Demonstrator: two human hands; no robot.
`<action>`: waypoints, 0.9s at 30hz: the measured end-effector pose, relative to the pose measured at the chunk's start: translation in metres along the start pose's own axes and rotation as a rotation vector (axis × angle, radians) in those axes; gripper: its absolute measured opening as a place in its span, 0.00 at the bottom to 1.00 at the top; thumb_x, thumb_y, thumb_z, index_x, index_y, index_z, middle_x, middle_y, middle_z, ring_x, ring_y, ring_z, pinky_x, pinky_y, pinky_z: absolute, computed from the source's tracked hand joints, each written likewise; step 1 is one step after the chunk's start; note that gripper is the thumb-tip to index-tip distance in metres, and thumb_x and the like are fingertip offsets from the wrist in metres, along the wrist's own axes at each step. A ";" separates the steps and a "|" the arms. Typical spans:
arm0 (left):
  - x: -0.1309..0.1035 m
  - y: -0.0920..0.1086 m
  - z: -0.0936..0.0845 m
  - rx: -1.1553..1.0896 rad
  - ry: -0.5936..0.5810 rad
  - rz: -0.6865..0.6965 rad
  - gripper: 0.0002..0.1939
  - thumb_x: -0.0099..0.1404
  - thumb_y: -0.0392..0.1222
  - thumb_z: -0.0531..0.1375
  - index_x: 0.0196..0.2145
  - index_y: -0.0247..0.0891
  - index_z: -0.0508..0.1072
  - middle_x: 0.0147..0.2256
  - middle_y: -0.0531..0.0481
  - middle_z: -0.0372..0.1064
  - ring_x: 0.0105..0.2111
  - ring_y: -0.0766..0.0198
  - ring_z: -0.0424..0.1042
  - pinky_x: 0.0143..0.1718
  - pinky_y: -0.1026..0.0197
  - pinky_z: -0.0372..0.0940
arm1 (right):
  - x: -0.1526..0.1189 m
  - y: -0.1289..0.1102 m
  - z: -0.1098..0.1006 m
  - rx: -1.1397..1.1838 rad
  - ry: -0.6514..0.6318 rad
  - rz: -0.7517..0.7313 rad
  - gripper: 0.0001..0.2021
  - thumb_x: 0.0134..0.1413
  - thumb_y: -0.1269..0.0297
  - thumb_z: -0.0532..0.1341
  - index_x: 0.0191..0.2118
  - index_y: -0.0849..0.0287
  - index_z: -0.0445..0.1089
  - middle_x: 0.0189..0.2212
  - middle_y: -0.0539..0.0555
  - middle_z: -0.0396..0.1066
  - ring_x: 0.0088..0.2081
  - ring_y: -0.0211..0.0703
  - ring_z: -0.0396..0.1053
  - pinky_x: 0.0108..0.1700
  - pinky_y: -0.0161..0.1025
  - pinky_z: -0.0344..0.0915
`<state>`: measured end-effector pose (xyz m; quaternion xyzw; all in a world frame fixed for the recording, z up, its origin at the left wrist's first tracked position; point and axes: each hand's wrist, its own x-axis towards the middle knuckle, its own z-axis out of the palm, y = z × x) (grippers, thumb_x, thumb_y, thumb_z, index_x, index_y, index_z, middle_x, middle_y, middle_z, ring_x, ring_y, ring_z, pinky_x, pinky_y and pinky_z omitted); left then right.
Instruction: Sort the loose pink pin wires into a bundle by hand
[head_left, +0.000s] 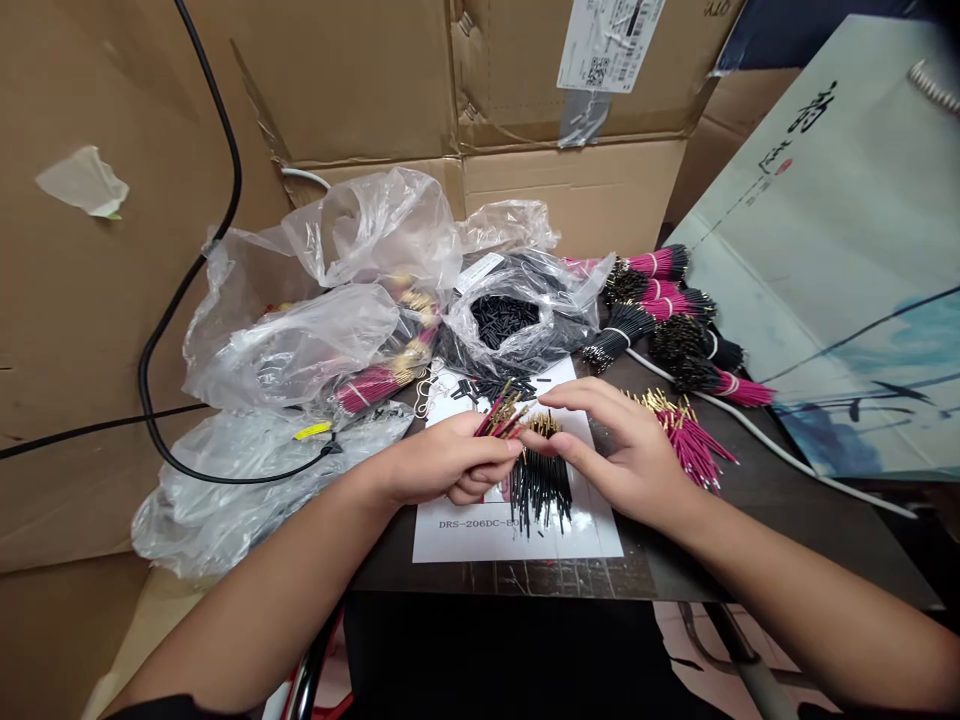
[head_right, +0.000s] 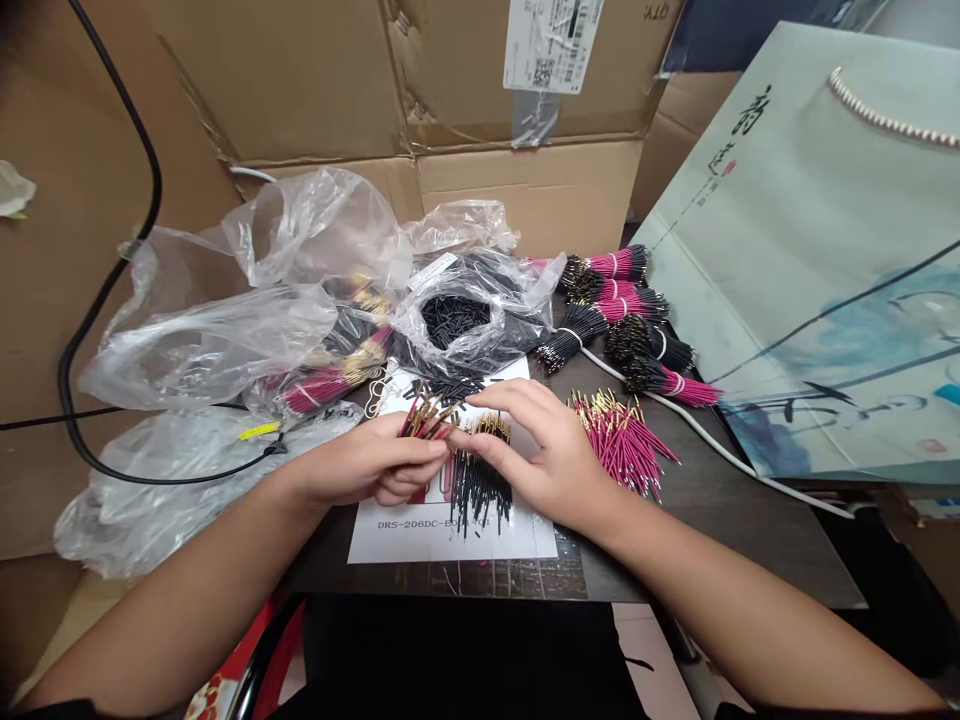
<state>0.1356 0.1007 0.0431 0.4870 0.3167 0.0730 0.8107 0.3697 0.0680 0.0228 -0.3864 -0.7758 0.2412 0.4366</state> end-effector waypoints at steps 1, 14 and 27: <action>0.001 -0.001 0.001 -0.096 -0.066 -0.048 0.18 0.68 0.44 0.57 0.23 0.39 0.57 0.18 0.61 0.42 0.16 0.75 0.38 0.16 0.69 0.37 | 0.000 -0.002 0.001 0.039 0.001 0.016 0.12 0.64 0.64 0.65 0.52 0.55 0.74 0.47 0.57 0.77 0.49 0.48 0.73 0.53 0.49 0.70; 0.009 -0.007 0.000 -0.319 -0.208 -0.091 0.13 0.62 0.39 0.54 0.20 0.35 0.64 0.17 0.57 0.48 0.15 0.74 0.37 0.13 0.70 0.37 | 0.002 -0.002 0.006 0.196 -0.021 0.198 0.04 0.63 0.64 0.66 0.39 0.55 0.78 0.36 0.54 0.79 0.39 0.43 0.76 0.44 0.44 0.72; 0.010 -0.006 0.003 -0.219 -0.094 -0.065 0.18 0.70 0.40 0.55 0.22 0.34 0.67 0.15 0.61 0.41 0.15 0.76 0.36 0.15 0.71 0.37 | -0.001 0.007 0.001 0.220 -0.129 0.255 0.05 0.65 0.62 0.64 0.41 0.55 0.76 0.38 0.53 0.76 0.40 0.43 0.73 0.44 0.44 0.69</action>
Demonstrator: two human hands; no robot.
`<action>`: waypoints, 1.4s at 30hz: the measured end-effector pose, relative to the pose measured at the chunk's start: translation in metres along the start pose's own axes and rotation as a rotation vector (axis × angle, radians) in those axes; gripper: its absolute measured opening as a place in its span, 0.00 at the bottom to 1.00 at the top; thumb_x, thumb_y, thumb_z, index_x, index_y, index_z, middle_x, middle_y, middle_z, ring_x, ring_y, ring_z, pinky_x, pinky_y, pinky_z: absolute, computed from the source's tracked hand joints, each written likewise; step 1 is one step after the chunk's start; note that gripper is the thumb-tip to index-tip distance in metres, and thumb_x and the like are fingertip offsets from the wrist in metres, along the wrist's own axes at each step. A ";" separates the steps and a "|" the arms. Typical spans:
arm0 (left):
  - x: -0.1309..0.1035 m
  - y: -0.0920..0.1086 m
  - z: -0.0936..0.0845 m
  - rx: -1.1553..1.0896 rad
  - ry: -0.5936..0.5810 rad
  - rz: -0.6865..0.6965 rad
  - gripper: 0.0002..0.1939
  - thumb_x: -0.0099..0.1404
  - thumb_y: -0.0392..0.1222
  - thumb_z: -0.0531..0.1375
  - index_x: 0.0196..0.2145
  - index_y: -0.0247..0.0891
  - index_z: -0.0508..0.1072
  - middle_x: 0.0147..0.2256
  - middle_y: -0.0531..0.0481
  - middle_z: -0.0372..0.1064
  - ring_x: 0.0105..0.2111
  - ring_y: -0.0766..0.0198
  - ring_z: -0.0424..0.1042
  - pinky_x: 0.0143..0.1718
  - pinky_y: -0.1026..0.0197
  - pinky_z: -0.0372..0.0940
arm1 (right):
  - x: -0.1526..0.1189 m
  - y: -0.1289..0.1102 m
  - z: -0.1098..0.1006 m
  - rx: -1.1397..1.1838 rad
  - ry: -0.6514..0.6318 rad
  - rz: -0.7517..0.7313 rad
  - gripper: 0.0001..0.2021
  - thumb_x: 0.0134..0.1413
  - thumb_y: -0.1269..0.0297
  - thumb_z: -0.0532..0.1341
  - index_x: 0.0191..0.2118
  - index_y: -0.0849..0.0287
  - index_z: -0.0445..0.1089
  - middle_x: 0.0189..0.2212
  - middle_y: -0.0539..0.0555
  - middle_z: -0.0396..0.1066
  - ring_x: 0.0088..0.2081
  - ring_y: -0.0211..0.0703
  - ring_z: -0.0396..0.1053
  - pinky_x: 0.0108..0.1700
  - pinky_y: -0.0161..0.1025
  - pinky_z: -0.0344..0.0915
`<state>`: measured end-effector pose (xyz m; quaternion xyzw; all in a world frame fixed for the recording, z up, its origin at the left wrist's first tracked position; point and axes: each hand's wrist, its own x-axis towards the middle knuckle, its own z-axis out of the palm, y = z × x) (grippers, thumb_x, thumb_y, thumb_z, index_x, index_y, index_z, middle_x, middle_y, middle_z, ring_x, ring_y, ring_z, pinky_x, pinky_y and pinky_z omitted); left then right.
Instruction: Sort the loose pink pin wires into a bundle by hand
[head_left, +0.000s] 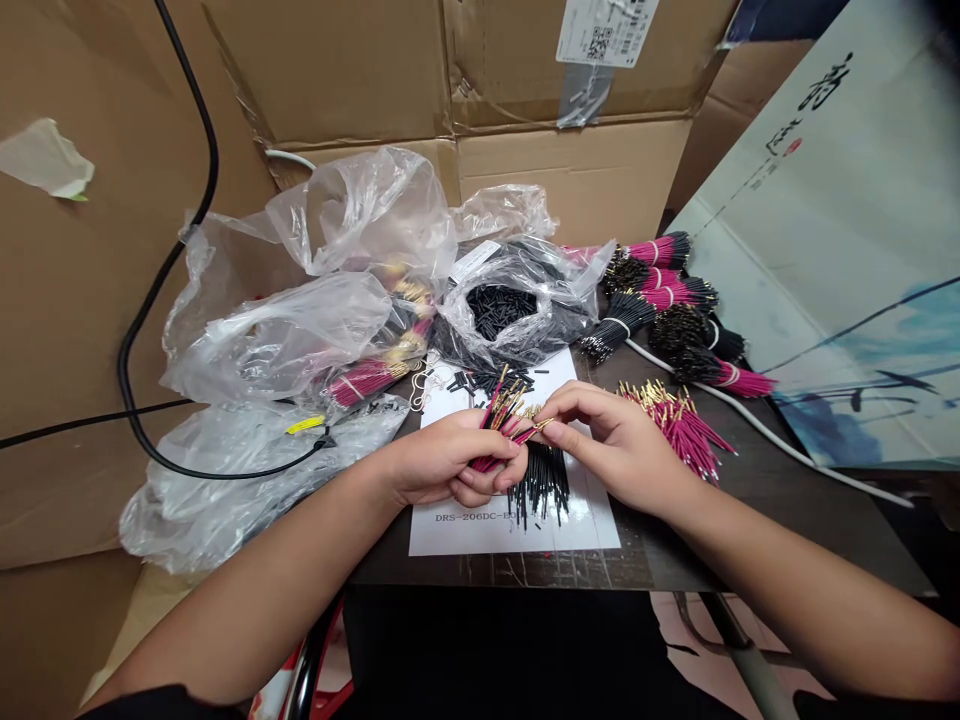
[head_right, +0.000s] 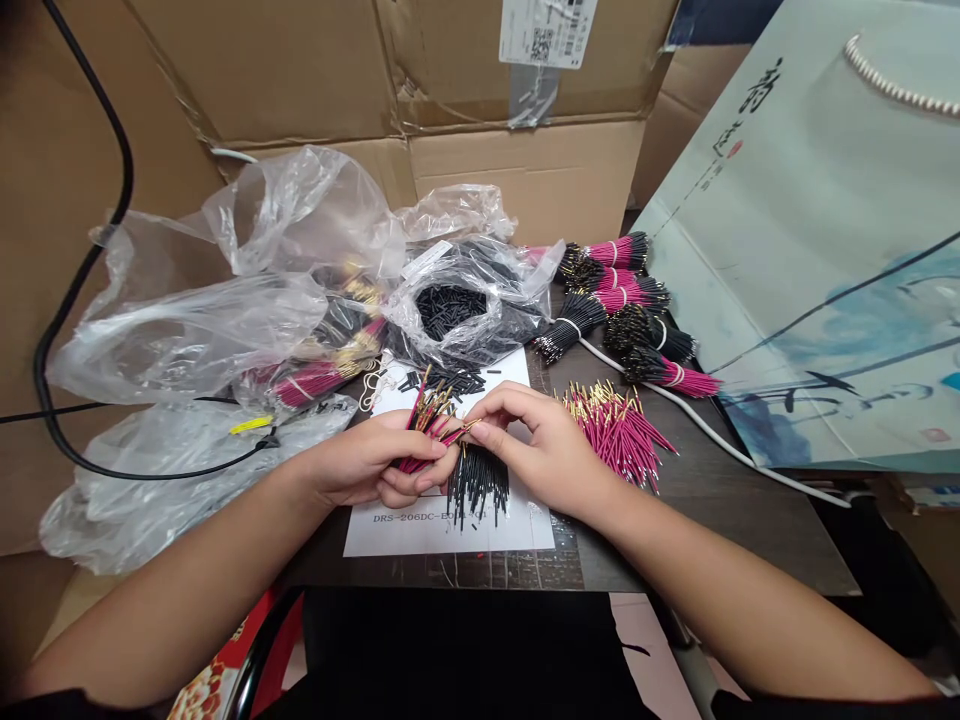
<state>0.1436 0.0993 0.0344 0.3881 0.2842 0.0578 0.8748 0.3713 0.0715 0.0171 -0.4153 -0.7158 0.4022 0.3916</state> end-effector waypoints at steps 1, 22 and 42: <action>0.000 0.001 0.000 0.008 0.016 0.000 0.18 0.70 0.40 0.56 0.21 0.34 0.66 0.15 0.61 0.41 0.15 0.76 0.36 0.15 0.71 0.37 | 0.000 0.000 0.000 -0.009 -0.001 -0.003 0.05 0.65 0.62 0.63 0.42 0.55 0.76 0.38 0.53 0.76 0.40 0.44 0.73 0.44 0.44 0.69; 0.002 -0.006 -0.002 0.122 0.175 0.166 0.13 0.73 0.51 0.59 0.39 0.38 0.65 0.27 0.60 0.56 0.15 0.79 0.44 0.15 0.71 0.46 | 0.000 0.001 -0.003 -0.107 0.088 -0.078 0.03 0.64 0.66 0.64 0.38 0.56 0.76 0.35 0.52 0.75 0.37 0.43 0.73 0.42 0.44 0.69; 0.006 -0.008 0.003 0.220 0.364 0.256 0.09 0.76 0.48 0.54 0.44 0.41 0.61 0.26 0.60 0.58 0.17 0.77 0.48 0.15 0.73 0.47 | -0.004 0.000 0.001 -0.255 0.180 -0.262 0.03 0.61 0.73 0.66 0.39 0.59 0.78 0.34 0.55 0.75 0.36 0.42 0.73 0.39 0.43 0.70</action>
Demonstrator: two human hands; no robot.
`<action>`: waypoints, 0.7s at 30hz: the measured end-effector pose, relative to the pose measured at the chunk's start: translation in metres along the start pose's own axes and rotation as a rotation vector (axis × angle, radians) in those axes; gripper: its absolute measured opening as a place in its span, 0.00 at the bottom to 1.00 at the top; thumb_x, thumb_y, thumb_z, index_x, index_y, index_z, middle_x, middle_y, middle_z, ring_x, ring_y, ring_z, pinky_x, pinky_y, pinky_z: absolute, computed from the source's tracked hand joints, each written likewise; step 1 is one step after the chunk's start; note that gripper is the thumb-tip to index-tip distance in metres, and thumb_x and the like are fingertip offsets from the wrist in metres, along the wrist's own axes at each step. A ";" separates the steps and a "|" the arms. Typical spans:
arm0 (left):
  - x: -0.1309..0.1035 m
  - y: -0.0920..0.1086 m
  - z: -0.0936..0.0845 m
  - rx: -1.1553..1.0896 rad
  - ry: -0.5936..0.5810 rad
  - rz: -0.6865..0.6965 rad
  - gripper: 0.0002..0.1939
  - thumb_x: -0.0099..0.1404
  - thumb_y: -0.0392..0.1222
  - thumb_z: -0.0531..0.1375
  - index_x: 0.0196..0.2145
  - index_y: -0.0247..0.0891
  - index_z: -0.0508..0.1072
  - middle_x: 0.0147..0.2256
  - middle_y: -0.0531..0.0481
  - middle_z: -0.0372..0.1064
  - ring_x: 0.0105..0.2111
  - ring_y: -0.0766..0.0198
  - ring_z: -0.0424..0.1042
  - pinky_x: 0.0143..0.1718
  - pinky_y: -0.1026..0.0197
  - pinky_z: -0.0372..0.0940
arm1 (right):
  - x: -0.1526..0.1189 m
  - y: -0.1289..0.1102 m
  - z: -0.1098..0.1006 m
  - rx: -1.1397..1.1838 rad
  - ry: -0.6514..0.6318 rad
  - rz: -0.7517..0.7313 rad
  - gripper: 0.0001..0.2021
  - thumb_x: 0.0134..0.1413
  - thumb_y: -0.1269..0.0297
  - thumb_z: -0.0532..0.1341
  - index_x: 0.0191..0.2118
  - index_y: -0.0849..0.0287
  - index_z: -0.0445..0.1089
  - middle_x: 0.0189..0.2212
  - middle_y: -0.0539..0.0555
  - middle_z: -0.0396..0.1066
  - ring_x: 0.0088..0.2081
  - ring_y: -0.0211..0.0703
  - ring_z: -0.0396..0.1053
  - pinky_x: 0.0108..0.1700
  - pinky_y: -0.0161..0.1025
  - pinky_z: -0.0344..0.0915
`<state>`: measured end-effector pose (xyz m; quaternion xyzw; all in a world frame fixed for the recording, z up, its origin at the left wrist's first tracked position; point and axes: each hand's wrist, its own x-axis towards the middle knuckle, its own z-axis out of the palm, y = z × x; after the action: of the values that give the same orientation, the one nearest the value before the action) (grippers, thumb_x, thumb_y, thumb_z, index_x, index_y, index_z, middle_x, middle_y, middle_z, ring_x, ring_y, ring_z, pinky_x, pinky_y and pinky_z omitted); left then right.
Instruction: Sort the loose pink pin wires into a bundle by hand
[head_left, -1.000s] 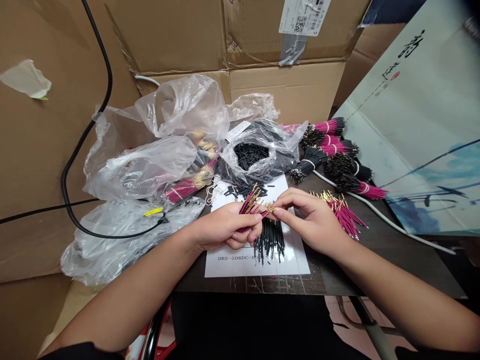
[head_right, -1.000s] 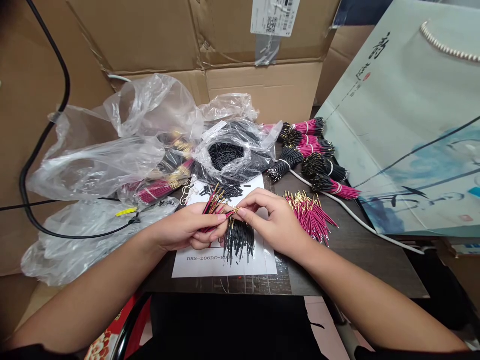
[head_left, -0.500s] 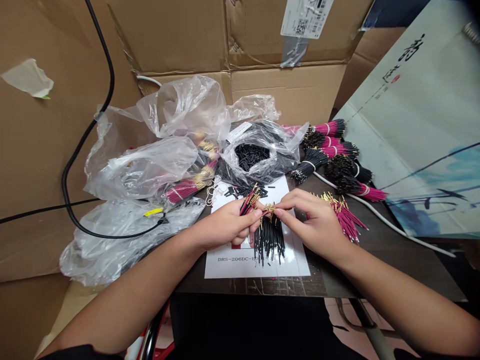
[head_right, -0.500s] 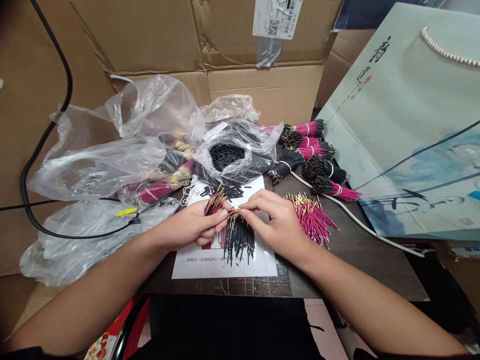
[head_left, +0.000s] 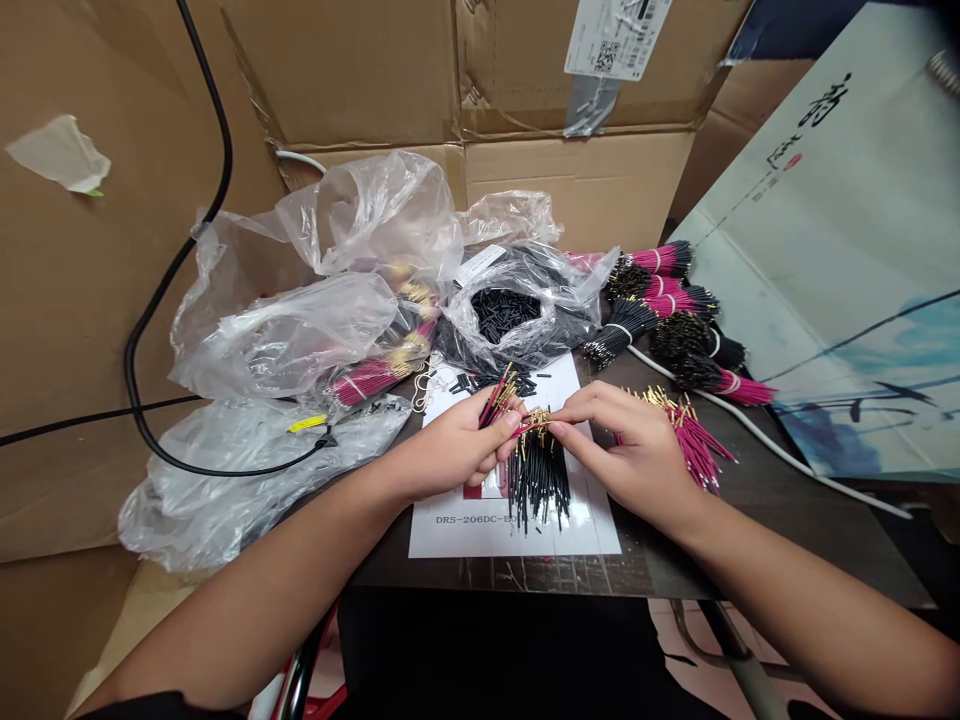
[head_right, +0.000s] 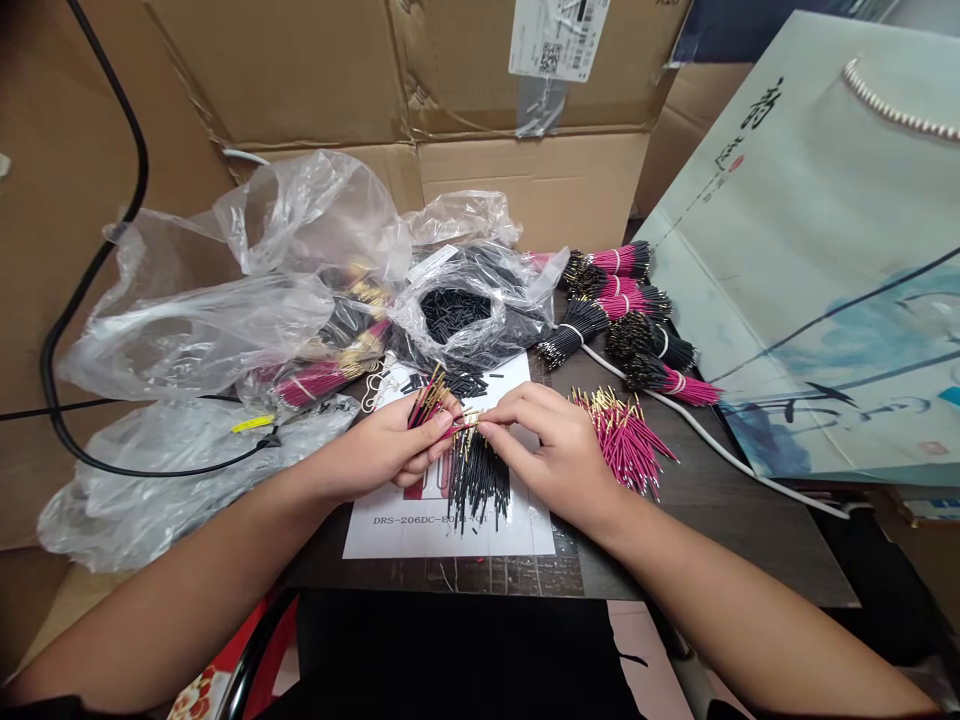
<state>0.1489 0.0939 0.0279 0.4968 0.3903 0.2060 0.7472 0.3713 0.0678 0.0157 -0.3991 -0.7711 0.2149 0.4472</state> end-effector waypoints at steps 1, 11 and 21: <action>0.000 -0.001 0.000 0.024 0.009 0.012 0.09 0.76 0.49 0.54 0.44 0.41 0.60 0.26 0.60 0.58 0.17 0.77 0.48 0.15 0.73 0.47 | 0.000 0.000 0.000 -0.011 0.003 -0.012 0.03 0.61 0.73 0.66 0.39 0.59 0.77 0.33 0.55 0.75 0.36 0.42 0.73 0.40 0.43 0.70; 0.000 -0.004 0.001 0.385 0.090 0.145 0.11 0.76 0.50 0.52 0.43 0.40 0.62 0.26 0.59 0.61 0.19 0.74 0.56 0.20 0.69 0.56 | 0.001 0.004 0.001 -0.151 -0.050 -0.164 0.04 0.61 0.72 0.67 0.40 0.59 0.75 0.36 0.55 0.74 0.39 0.43 0.69 0.43 0.45 0.67; -0.002 0.000 0.006 0.532 0.131 0.189 0.10 0.75 0.47 0.53 0.41 0.38 0.65 0.28 0.57 0.62 0.25 0.69 0.61 0.26 0.65 0.58 | 0.001 0.001 0.002 -0.349 -0.030 -0.249 0.05 0.59 0.72 0.67 0.40 0.58 0.76 0.44 0.59 0.72 0.47 0.51 0.65 0.50 0.50 0.65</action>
<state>0.1521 0.0890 0.0299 0.6953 0.4299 0.1970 0.5413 0.3693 0.0691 0.0143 -0.3691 -0.8464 0.0271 0.3830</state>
